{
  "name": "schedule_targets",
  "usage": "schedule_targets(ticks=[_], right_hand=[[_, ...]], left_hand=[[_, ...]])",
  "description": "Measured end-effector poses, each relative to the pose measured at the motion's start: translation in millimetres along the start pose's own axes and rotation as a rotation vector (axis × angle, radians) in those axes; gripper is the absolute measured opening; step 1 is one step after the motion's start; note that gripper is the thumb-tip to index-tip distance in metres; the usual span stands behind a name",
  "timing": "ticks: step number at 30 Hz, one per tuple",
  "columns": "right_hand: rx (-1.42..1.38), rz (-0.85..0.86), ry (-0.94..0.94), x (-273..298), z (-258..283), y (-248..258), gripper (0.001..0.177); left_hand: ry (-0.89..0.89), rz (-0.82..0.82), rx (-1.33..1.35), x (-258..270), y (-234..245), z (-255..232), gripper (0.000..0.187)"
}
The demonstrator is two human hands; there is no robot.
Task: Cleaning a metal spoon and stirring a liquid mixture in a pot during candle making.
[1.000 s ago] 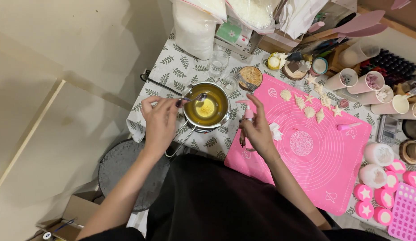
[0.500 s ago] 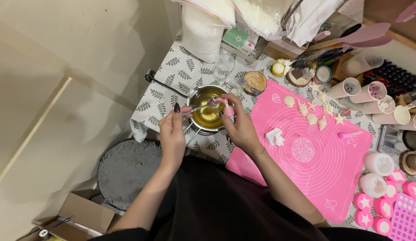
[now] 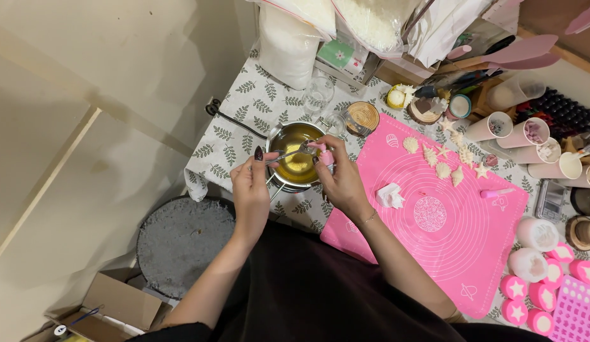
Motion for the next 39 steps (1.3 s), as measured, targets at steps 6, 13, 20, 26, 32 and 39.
schedule_targets(ticks=[6, 13, 20, 26, 32, 39], right_hand=[[0.004, 0.009, -0.151, 1, -9, 1, 0.039], [0.028, 0.005, -0.163, 4, -14, 3, 0.036], [0.047, -0.003, -0.203, 5, -18, 4, 0.033], [0.039, 0.001, -0.195, 6, -13, 2, 0.032], [0.055, -0.005, -0.179, 6, -6, 5, 0.039], [0.040, -0.008, -0.166, 7, -3, 6, 0.048]], left_hand=[[0.101, 0.029, 0.060, 0, -4, 11, 0.044], [0.016, 0.008, 0.028, 1, -2, 2, 0.045], [0.090, 0.034, 0.196, 1, -3, 6, 0.043], [0.049, 0.015, 0.171, 3, -1, 6, 0.043], [0.065, 0.019, 0.166, 5, 0, 12, 0.043], [-0.030, 0.010, 0.111, 8, 3, 10, 0.044]])
Point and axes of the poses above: each hand's wrist, its own x-axis away from the middle knuckle, its own y-axis out of the back of the hand, z = x × y, the point moved 10 cm from there along -x, towards the middle knuckle, and after that the axes turned 9 degrees about y, right-handed, at the moved point
